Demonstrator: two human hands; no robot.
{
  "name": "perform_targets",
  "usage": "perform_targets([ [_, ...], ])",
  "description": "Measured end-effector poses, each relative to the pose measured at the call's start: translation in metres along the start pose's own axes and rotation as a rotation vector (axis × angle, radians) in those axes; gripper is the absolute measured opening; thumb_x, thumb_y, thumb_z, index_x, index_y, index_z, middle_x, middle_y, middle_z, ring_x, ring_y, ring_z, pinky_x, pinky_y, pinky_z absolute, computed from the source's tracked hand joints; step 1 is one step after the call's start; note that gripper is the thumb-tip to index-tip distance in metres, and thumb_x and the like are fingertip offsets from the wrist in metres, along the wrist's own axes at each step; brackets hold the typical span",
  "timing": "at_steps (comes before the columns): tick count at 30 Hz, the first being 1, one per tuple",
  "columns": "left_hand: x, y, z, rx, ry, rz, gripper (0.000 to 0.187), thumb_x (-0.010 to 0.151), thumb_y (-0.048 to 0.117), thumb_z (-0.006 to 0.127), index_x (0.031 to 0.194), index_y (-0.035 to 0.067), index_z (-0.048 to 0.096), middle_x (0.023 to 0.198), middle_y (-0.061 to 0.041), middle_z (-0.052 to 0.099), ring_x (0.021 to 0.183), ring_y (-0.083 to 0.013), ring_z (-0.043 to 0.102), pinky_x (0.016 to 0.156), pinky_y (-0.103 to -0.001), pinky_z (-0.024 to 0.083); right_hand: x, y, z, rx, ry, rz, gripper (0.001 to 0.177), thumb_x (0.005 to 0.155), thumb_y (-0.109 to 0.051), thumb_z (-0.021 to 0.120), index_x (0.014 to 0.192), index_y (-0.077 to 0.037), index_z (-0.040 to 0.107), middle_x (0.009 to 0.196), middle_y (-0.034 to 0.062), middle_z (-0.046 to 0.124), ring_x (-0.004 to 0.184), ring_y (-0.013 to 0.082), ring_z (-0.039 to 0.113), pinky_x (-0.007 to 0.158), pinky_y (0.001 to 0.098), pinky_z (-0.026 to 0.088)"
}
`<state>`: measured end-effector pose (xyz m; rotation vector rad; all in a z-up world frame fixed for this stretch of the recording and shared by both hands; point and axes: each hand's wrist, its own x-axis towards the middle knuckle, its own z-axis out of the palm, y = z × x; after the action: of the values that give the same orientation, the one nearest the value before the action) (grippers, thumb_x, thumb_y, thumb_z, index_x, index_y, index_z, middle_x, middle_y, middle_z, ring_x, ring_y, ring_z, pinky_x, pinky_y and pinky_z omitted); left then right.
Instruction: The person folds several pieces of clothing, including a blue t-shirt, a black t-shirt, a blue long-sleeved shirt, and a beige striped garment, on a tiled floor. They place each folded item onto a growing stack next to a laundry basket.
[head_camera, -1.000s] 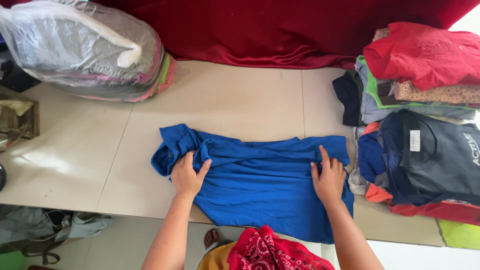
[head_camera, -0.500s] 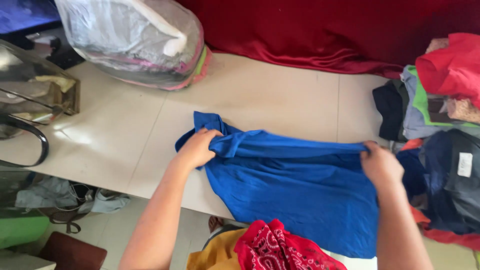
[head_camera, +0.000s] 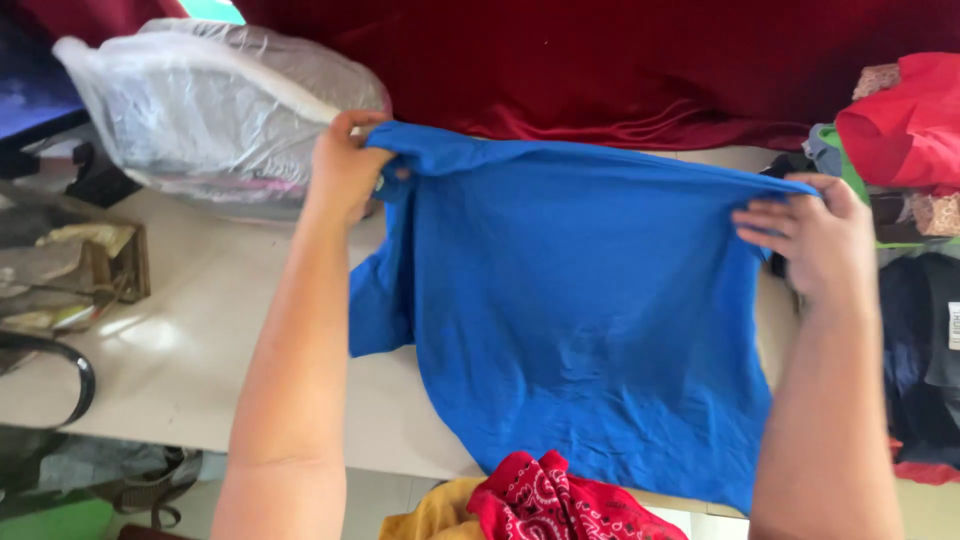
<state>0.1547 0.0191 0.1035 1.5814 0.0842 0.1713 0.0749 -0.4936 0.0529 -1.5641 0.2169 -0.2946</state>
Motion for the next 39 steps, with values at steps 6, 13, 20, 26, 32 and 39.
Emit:
perform_targets([
  [6,-0.018,-0.104,0.048,0.798,0.135,0.636,0.104,0.073,-0.005,0.081,0.16,0.001,0.025,0.149,-0.045,0.03,0.132,-0.0676,0.038,0.107,-0.074,0.04,-0.012,0.104,0.061,-0.589,0.17,-0.326,0.074,0.091,-0.002,0.072,0.156,-0.002,0.036,0.138,0.0444,0.05,0.126,0.0604,0.05,0.099,0.0744,0.042],
  [13,-0.085,-0.209,0.052,1.259,0.027,0.53,0.075,0.09,0.048,0.064,0.158,0.032,0.039,0.167,-0.02,0.024,0.152,-0.0539,0.015,0.115,-0.076,0.007,-0.059,0.191,0.063,-1.44,-0.076,-0.009,0.068,0.101,-0.058,0.042,0.164,-0.047,0.02,0.17,0.018,0.022,0.158,0.041,0.015,0.117,0.0739,0.018],
  [20,-0.05,-0.251,0.053,1.339,-0.035,0.365,0.077,0.093,0.072,0.047,0.159,0.035,0.035,0.167,-0.023,0.023,0.15,-0.0606,0.01,0.112,-0.082,0.003,-0.035,0.196,0.06,-1.486,-0.097,0.097,0.064,0.103,-0.068,0.025,0.163,-0.049,0.016,0.174,0.0074,0.009,0.161,0.03,0.001,0.124,0.0643,0.002],
  [26,-0.029,-0.239,0.054,1.143,-0.027,0.308,0.061,0.092,0.061,0.057,0.145,0.031,0.053,0.162,-0.021,0.035,0.149,-0.053,0.024,0.114,-0.078,0.007,-0.012,0.193,0.054,-1.378,-0.111,0.038,0.063,0.104,-0.062,0.032,0.163,-0.046,0.02,0.174,0.0097,0.012,0.16,0.031,0.003,0.124,0.0649,0.001],
  [32,-0.079,-0.188,0.013,0.753,0.405,0.59,0.035,0.085,0.005,0.065,0.111,0.027,0.07,0.126,-0.003,0.055,0.112,-0.0242,0.062,0.09,-0.035,0.055,-0.052,0.181,0.038,-0.954,0.155,-0.372,0.063,0.094,-0.019,0.068,0.154,-0.015,0.049,0.151,0.0263,0.045,0.145,0.0459,0.035,0.117,0.0642,0.026],
  [39,-0.13,-0.259,-0.028,1.17,-0.004,-0.35,0.025,0.087,0.052,0.07,0.097,0.029,0.067,0.091,-0.005,0.078,0.095,-0.0338,0.077,0.077,-0.048,0.061,-0.172,0.137,0.125,-0.696,-0.126,-0.61,0.022,0.083,-0.017,0.077,0.102,-0.024,0.072,0.108,-0.0055,0.073,0.097,0.0199,0.067,0.087,0.0326,0.05],
])
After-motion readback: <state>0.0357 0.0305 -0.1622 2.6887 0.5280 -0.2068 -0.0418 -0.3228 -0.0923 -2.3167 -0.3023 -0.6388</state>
